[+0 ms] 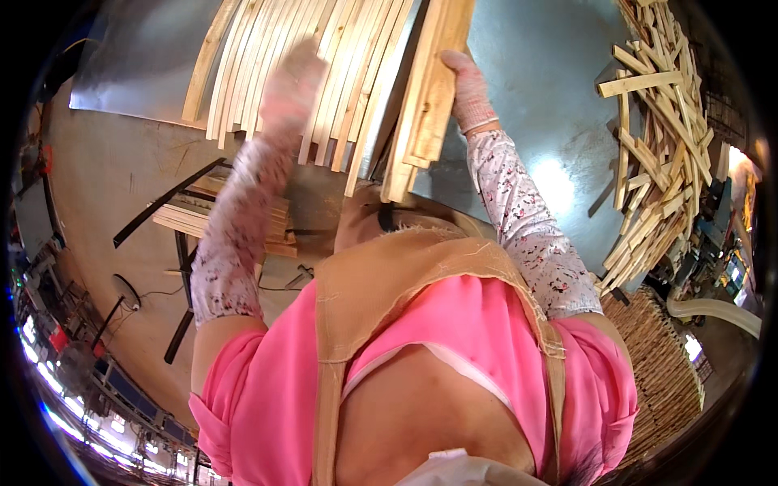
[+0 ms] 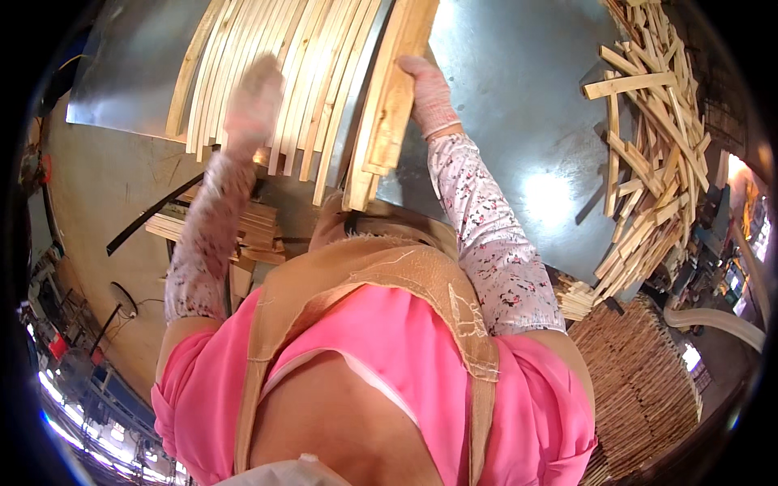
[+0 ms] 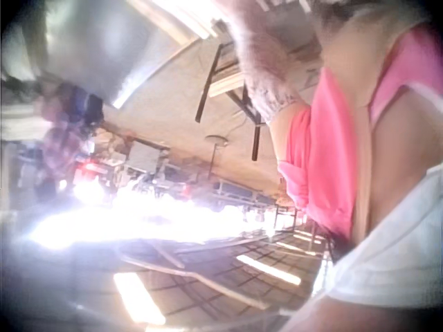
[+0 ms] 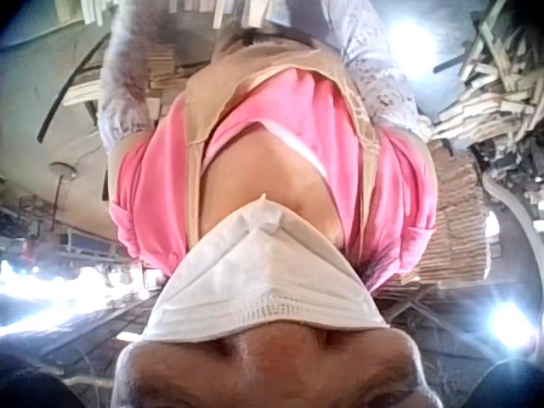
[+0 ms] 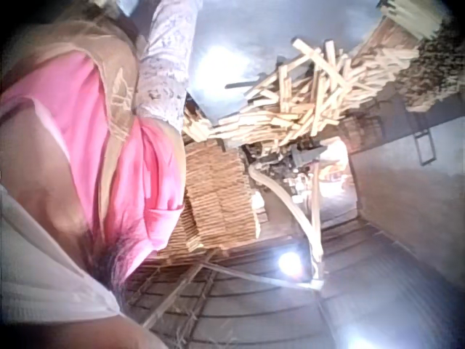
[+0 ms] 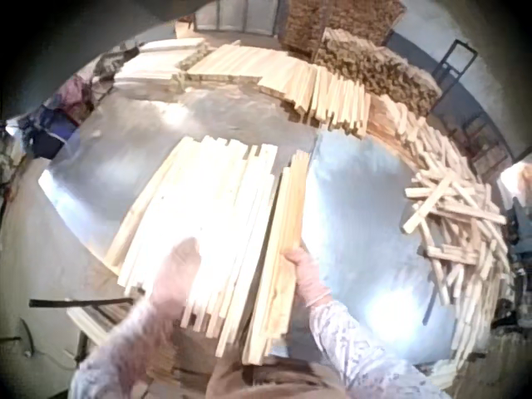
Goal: The person sorts thin wooden strips on a metal table, picking them up from a disorganized pile and arranging them into neat stacks. The person uses both hands to align the strips and occasionally moves the stacks to make space for more wood.
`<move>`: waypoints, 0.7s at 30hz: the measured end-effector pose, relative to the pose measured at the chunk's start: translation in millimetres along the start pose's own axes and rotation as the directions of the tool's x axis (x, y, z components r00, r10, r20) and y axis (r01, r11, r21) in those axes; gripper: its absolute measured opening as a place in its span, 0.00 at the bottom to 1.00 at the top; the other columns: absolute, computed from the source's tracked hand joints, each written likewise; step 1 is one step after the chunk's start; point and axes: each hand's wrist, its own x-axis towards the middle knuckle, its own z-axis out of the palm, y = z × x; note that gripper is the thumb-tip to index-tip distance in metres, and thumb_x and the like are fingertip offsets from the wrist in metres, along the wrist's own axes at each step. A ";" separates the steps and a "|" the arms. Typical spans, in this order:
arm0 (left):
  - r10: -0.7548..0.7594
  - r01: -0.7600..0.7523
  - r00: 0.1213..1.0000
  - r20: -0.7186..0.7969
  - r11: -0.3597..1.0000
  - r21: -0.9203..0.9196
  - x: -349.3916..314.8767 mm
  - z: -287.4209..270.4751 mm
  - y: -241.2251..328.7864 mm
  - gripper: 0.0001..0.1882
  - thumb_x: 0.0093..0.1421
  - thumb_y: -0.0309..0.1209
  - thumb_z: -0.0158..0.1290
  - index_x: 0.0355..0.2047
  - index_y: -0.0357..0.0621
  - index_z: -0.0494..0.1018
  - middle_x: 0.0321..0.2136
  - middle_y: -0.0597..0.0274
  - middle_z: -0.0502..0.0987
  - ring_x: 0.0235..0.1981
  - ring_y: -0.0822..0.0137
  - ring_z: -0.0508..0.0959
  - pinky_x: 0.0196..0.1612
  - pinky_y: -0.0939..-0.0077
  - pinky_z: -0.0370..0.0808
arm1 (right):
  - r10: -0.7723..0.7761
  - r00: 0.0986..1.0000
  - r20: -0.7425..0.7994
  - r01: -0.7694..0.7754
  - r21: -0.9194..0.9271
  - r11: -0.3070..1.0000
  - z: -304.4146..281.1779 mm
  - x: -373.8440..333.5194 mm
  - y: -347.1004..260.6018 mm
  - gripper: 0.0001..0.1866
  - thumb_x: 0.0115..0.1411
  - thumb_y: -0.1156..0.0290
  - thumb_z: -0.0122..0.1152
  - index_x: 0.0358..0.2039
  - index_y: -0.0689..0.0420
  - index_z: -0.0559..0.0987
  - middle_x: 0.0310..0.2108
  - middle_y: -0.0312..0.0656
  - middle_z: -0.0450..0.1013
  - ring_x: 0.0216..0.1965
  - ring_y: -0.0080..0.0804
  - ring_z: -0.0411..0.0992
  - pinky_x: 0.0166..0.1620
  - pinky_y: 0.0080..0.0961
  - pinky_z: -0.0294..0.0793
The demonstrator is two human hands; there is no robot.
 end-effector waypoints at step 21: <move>-0.439 0.557 0.820 0.367 0.463 -0.689 -132.2 177.2 -23.3 0.25 0.79 0.50 0.47 0.60 0.41 0.70 0.37 0.52 0.80 0.31 0.60 0.82 0.34 0.64 0.81 | 0.056 0.992 0.111 -0.087 0.299 0.950 -98.9 -32.4 -33.0 0.18 0.71 0.68 0.60 0.55 0.67 0.76 0.39 0.53 0.83 0.38 0.48 0.84 0.45 0.43 0.89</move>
